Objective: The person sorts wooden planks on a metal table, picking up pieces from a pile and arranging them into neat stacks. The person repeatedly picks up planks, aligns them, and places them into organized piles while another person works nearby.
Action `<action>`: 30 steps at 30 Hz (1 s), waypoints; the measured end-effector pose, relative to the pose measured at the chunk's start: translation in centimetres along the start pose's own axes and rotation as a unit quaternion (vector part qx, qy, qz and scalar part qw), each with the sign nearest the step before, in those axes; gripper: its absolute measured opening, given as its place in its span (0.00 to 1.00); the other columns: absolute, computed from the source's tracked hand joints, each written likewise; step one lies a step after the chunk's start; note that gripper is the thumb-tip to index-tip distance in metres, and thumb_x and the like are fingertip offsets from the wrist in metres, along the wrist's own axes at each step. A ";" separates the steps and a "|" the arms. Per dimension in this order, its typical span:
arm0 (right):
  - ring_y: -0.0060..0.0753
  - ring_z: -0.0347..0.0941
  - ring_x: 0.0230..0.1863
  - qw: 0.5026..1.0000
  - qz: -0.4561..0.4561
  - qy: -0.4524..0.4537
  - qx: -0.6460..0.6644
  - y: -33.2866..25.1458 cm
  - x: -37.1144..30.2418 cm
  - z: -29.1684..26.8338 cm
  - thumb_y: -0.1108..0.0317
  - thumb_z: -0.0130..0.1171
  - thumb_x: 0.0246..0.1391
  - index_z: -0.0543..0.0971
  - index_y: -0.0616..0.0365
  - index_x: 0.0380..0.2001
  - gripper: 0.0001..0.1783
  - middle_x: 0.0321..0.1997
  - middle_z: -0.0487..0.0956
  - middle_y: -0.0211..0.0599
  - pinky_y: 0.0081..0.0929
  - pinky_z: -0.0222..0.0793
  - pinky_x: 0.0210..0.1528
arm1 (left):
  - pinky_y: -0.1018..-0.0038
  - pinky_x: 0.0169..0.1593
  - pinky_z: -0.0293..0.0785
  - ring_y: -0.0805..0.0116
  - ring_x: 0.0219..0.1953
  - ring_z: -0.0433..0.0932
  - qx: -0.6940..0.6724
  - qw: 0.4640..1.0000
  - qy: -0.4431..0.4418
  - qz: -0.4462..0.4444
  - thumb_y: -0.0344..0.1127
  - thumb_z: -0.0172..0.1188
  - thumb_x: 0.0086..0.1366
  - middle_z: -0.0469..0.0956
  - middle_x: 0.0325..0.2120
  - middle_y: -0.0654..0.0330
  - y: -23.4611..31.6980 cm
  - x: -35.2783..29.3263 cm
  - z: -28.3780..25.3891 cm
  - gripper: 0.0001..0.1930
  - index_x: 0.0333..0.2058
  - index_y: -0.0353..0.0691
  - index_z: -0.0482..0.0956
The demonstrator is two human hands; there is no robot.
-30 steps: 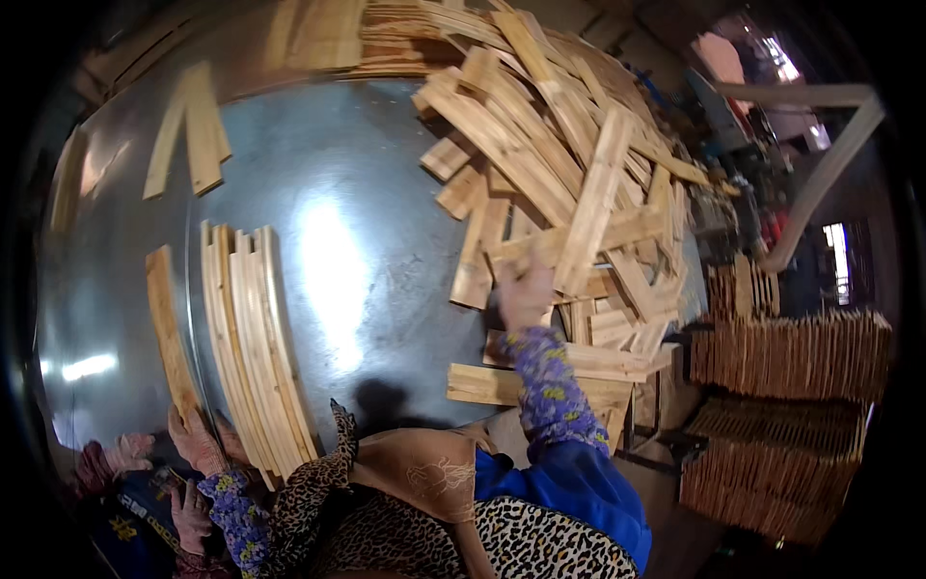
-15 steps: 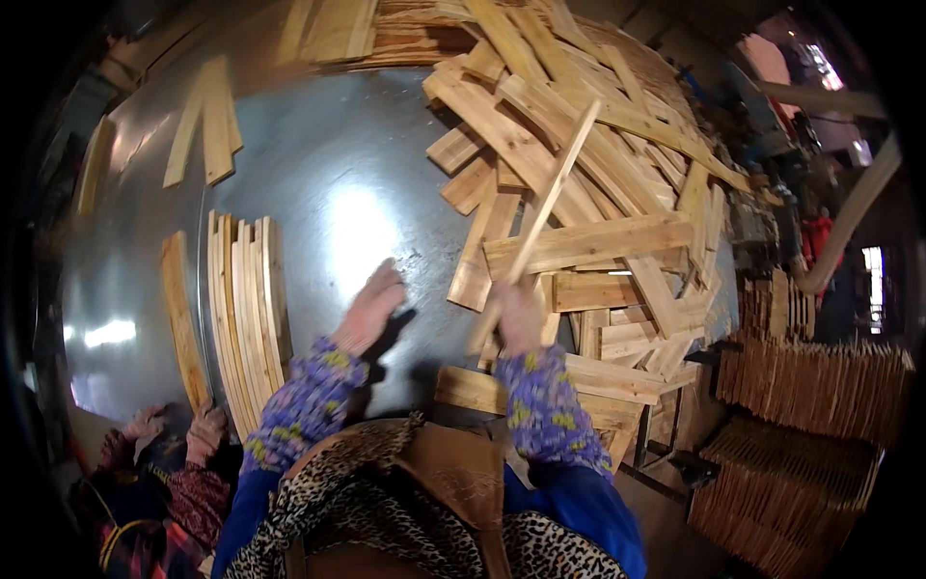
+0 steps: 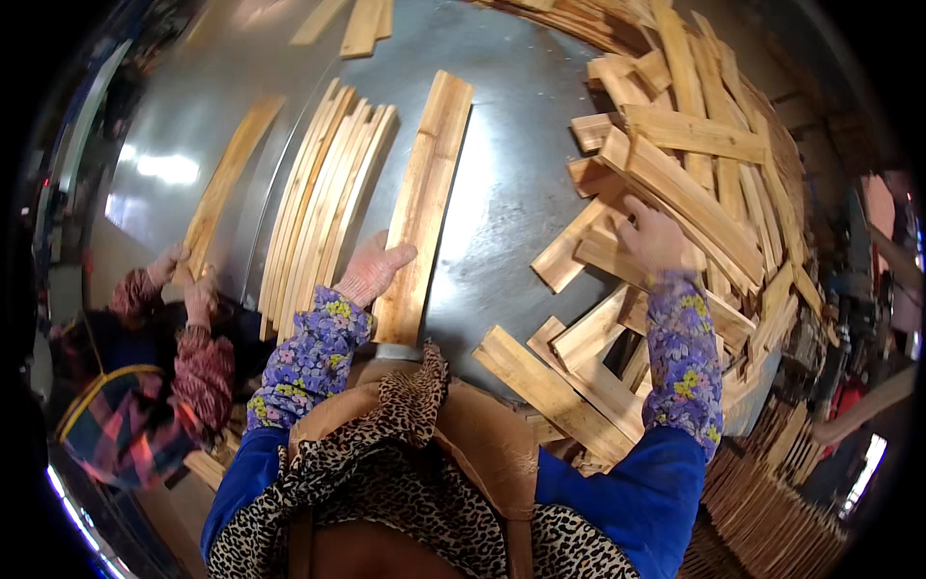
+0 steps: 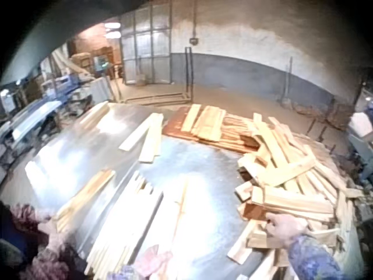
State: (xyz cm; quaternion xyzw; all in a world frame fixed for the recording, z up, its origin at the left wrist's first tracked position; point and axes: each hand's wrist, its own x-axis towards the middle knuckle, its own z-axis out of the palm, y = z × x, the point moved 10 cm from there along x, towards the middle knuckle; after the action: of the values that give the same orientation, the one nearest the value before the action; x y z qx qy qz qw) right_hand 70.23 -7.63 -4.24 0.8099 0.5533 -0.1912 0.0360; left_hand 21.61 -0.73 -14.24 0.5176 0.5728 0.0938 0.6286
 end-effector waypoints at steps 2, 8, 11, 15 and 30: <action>0.61 0.81 0.59 0.995 -0.074 -0.036 -0.064 -4.3 -0.1 2.0 0.40 0.65 0.60 0.75 0.45 0.70 0.39 0.59 0.85 0.51 0.55 0.77 0.61 | 0.59 0.63 0.77 0.50 0.56 0.83 0.048 0.995 0.091 0.017 0.49 0.68 0.68 0.84 0.54 0.40 -1.0 -2.2 -2.2 0.32 0.60 0.27 0.80; 0.61 0.77 0.66 0.995 -0.089 0.007 -0.049 0.4 -5.2 4.0 0.57 0.77 0.51 0.62 0.49 0.81 0.56 0.63 0.80 0.57 0.51 0.72 0.70 | 0.50 0.72 0.65 0.44 0.67 0.73 0.464 0.808 0.327 0.157 0.38 0.60 0.67 0.74 0.66 0.44 -1.9 -9.7 -6.5 0.27 0.65 0.44 0.79; 0.58 0.83 0.55 0.986 0.034 -0.047 -0.156 8.0 -6.7 4.6 0.45 0.71 0.61 0.71 0.42 0.75 0.42 0.56 0.85 0.50 0.54 0.78 0.59 | 0.42 0.77 0.54 0.40 0.72 0.66 0.486 0.791 0.335 0.161 0.32 0.56 0.66 0.70 0.71 0.43 -3.9 -10.9 -7.8 0.32 0.70 0.49 0.76; 0.58 0.83 0.58 0.988 0.022 -0.046 -0.144 -1.2 -4.8 2.7 0.41 0.67 0.62 0.78 0.48 0.68 0.37 0.55 0.87 0.52 0.52 0.78 0.60 | 0.46 0.79 0.51 0.41 0.74 0.64 0.493 0.813 0.287 0.119 0.35 0.58 0.64 0.67 0.73 0.41 -5.5 -11.0 -9.0 0.37 0.74 0.48 0.70; 0.65 0.71 0.75 0.912 -0.013 -0.071 0.404 -40.2 3.4 20.5 0.39 0.49 0.72 0.67 0.68 0.76 0.46 0.75 0.74 0.66 0.47 0.61 0.79 | 0.42 0.77 0.56 0.33 0.74 0.63 0.446 0.846 0.221 0.191 0.64 0.73 0.57 0.66 0.72 0.36 -4.7 -11.7 -10.2 0.51 0.72 0.38 0.72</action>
State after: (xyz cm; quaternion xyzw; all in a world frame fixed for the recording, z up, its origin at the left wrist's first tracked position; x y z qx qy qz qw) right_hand 29.22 5.30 -18.22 0.7326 0.4355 -0.4554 -0.2576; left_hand 7.25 -5.55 -8.55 0.8069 0.5664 0.0588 0.1566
